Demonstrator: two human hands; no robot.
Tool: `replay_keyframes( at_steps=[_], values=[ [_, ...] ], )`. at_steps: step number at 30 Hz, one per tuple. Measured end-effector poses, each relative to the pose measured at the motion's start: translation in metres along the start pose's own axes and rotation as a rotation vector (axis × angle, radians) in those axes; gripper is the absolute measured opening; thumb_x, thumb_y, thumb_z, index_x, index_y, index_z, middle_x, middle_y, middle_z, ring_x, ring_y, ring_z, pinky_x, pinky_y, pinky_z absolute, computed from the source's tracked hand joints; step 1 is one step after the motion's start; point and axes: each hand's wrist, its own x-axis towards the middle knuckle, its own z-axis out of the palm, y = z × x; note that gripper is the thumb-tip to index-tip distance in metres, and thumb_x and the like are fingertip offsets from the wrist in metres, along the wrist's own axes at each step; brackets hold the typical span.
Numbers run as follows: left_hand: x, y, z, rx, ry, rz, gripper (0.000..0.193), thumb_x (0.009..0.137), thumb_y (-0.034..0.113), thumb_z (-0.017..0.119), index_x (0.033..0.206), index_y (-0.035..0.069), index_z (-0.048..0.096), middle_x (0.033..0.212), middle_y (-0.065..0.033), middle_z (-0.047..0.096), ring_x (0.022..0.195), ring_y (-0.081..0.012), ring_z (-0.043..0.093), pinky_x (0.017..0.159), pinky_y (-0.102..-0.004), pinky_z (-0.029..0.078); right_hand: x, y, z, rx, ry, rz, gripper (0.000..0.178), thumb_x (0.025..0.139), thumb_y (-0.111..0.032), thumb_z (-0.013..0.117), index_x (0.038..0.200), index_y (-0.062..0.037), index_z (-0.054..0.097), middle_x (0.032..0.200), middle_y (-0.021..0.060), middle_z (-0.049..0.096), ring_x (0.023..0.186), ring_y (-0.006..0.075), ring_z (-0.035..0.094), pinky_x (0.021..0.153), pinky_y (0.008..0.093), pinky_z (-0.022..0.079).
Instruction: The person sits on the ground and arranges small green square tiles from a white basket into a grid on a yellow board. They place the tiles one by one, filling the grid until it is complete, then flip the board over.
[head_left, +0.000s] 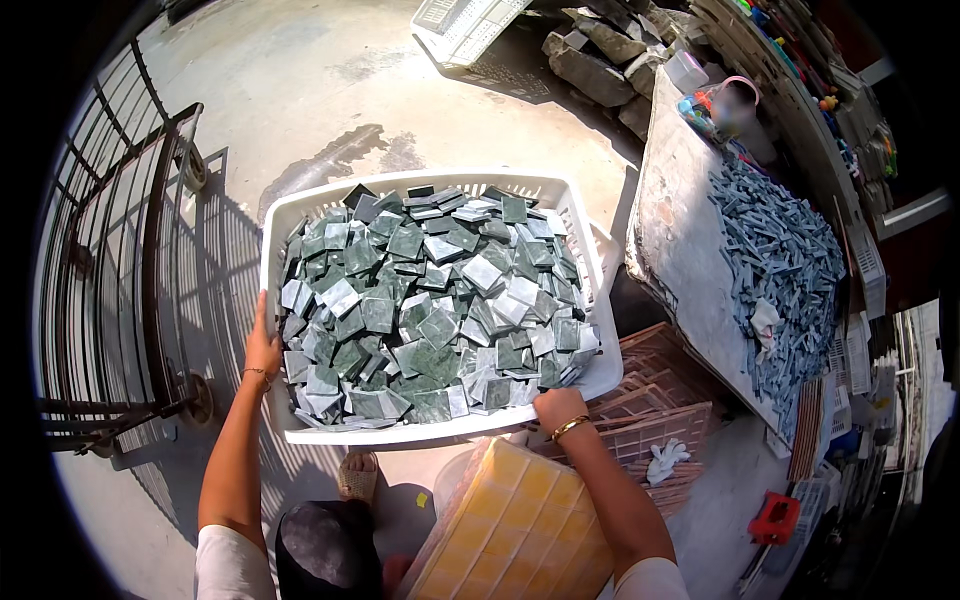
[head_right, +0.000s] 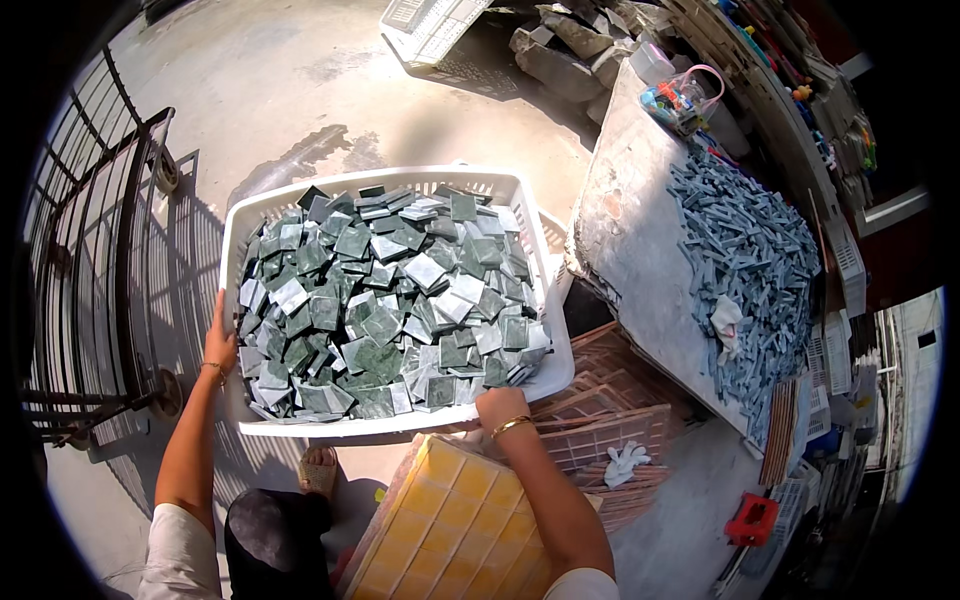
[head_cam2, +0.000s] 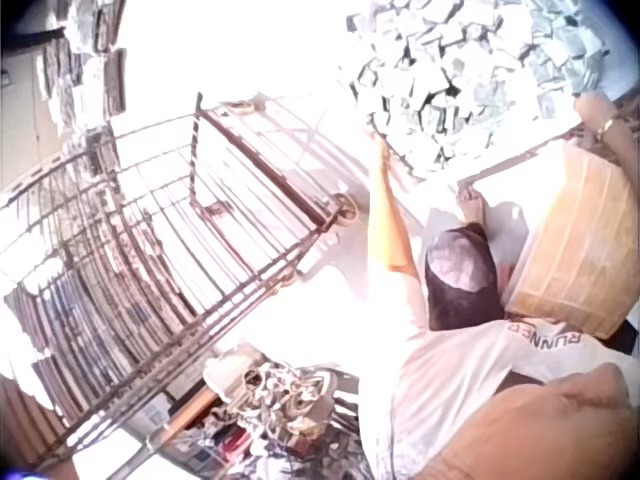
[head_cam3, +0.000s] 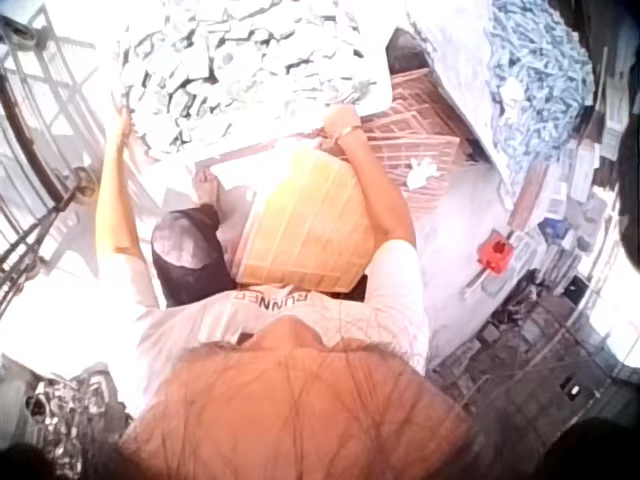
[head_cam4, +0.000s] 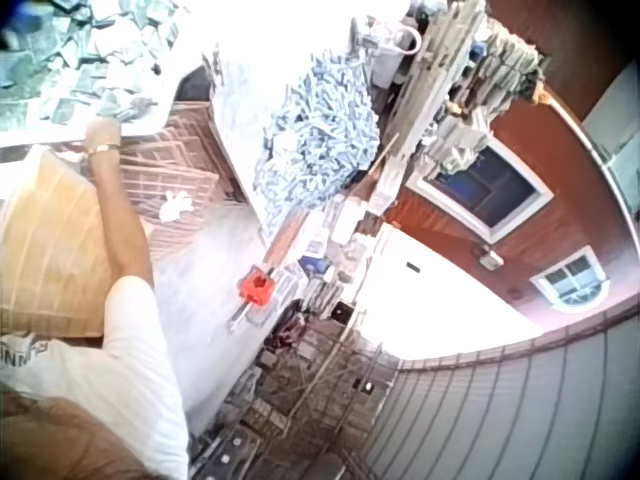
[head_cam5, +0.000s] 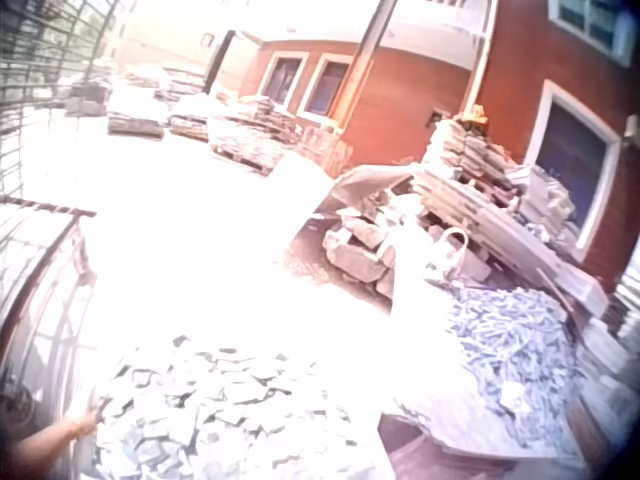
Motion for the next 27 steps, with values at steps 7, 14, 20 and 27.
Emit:
replay_keyframes(
  at_steps=[7,14,20,27],
  values=[
    [-0.006,0.018,0.008,0.298,0.135,-0.023,0.08,0.069,-0.01,0.048,0.138,0.016,0.019,0.13,-0.021,0.034,0.112,-0.0388,0.042,0.091,-0.0404,0.037,0.011,0.011,-0.003,-0.034,0.055,0.033,0.015,0.076,-0.023,0.056,0.081,-0.0108,0.063,0.078,0.0105,0.064,0.073,0.0273,0.063,0.065,0.0378,0.05],
    [-0.006,0.163,0.035,0.139,0.169,0.65,0.054,0.068,-0.004,0.05,0.121,0.001,0.04,0.128,-0.0197,0.037,0.121,-0.0358,0.033,0.101,-0.044,0.027,0.017,0.032,-0.055,0.66,0.444,0.378,0.036,0.074,-0.038,0.061,0.092,-0.0062,0.061,0.083,0.0152,0.062,0.074,0.0315,0.06,0.069,0.041,0.048],
    [0.041,0.238,0.113,0.209,-0.312,0.611,0.057,0.079,0.035,0.057,0.122,0.001,0.041,0.124,-0.0214,0.042,0.112,-0.0364,0.042,0.094,-0.0403,0.035,0.087,0.067,-0.022,0.636,0.754,0.49,0.059,0.075,-0.045,0.061,0.111,0.0008,0.05,0.102,0.023,0.057,0.093,0.0376,0.055,0.084,0.0396,0.042],
    [0.022,0.262,0.158,0.31,-0.179,0.536,0.057,0.07,0.049,0.062,0.116,0.018,0.053,0.123,-0.0237,0.036,0.118,-0.0374,0.031,0.098,-0.0479,0.025,0.099,0.052,-0.056,0.781,0.428,0.602,0.086,0.069,-0.063,0.054,0.127,-0.0018,0.036,0.105,0.0234,0.057,0.101,0.0367,0.053,0.095,0.0509,0.026]
  ],
)
